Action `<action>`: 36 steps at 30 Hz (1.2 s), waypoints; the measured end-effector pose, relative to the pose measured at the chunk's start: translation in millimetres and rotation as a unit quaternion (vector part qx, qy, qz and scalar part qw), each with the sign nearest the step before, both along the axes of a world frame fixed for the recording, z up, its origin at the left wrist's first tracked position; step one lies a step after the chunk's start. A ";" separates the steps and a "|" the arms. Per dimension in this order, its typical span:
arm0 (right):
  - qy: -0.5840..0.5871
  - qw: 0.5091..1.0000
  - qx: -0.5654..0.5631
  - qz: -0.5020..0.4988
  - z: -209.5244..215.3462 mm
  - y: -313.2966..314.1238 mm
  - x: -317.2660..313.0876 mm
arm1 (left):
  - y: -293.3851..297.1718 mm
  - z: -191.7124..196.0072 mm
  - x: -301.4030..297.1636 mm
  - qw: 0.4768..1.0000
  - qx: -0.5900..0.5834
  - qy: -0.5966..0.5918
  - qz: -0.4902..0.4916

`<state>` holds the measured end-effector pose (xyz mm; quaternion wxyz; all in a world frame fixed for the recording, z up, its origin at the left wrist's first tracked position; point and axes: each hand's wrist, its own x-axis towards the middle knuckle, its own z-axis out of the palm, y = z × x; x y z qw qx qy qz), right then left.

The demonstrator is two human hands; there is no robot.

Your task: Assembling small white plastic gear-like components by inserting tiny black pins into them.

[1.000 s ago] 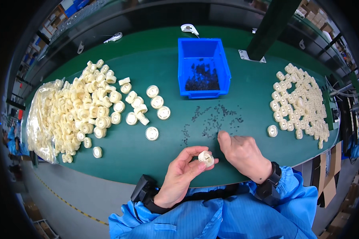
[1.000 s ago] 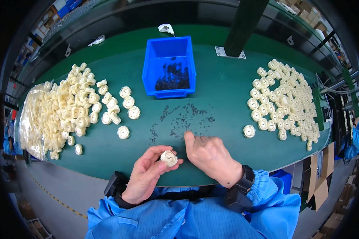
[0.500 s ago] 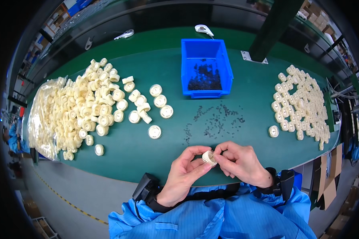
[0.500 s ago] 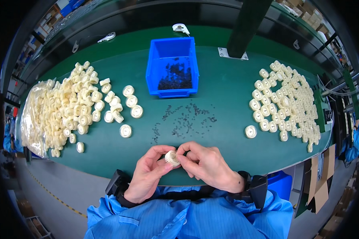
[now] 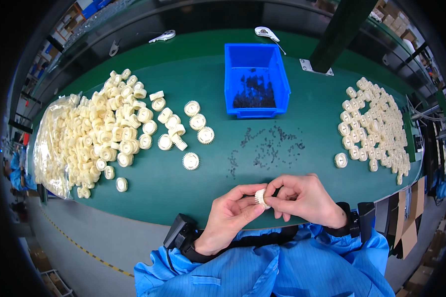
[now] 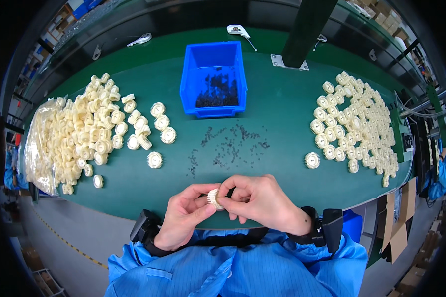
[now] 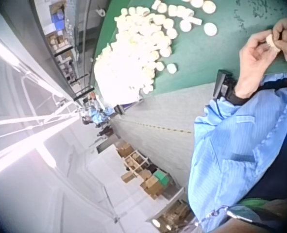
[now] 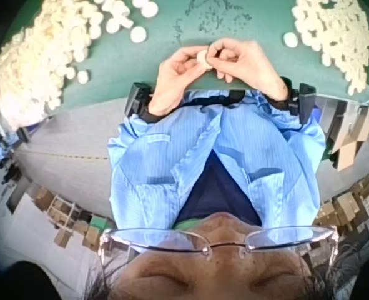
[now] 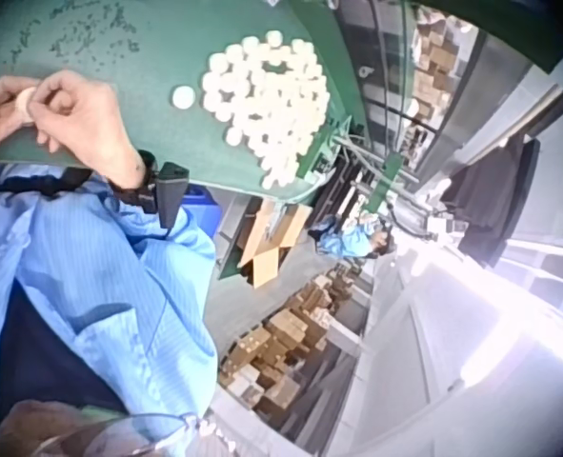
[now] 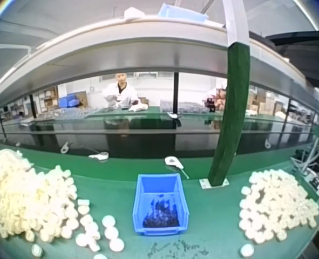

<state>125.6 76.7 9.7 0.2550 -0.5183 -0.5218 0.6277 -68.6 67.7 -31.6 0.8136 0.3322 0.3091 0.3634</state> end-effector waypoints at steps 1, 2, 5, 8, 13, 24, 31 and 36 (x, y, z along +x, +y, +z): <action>-0.033 0.998 0.044 -0.004 0.6 -1.8 -0.7 | 0.2 0.0 0.7 1.000 0.017 0.015 0.002; -0.033 0.999 0.044 -0.004 -4.0 -3.7 -1.4 | 0.0 0.1 1.5 0.999 0.035 0.031 0.003; -0.198 0.877 0.437 -0.006 -19.9 -6.7 -6.7 | -3.6 0.8 6.3 0.997 0.049 0.044 0.049; -0.186 0.876 0.446 -0.017 -23.5 -6.8 -9.7 | -3.3 -1.5 6.6 0.985 0.118 0.096 0.077; -0.149 0.930 0.334 -0.043 -23.0 -9.6 -12.3 | -5.2 -1.9 9.7 0.979 0.117 0.142 0.087; -0.204 0.927 0.314 -0.015 -18.2 -14.2 -22.3 | -4.3 -5.1 14.5 0.941 0.164 0.264 0.133; -0.319 0.899 0.240 -0.181 -18.6 -18.7 31.7 | 17.8 6.8 -27.8 0.689 0.460 0.508 0.236; -0.476 0.772 0.326 -0.268 -17.8 -10.8 48.4 | 32.5 3.1 -51.6 0.618 0.423 0.600 0.280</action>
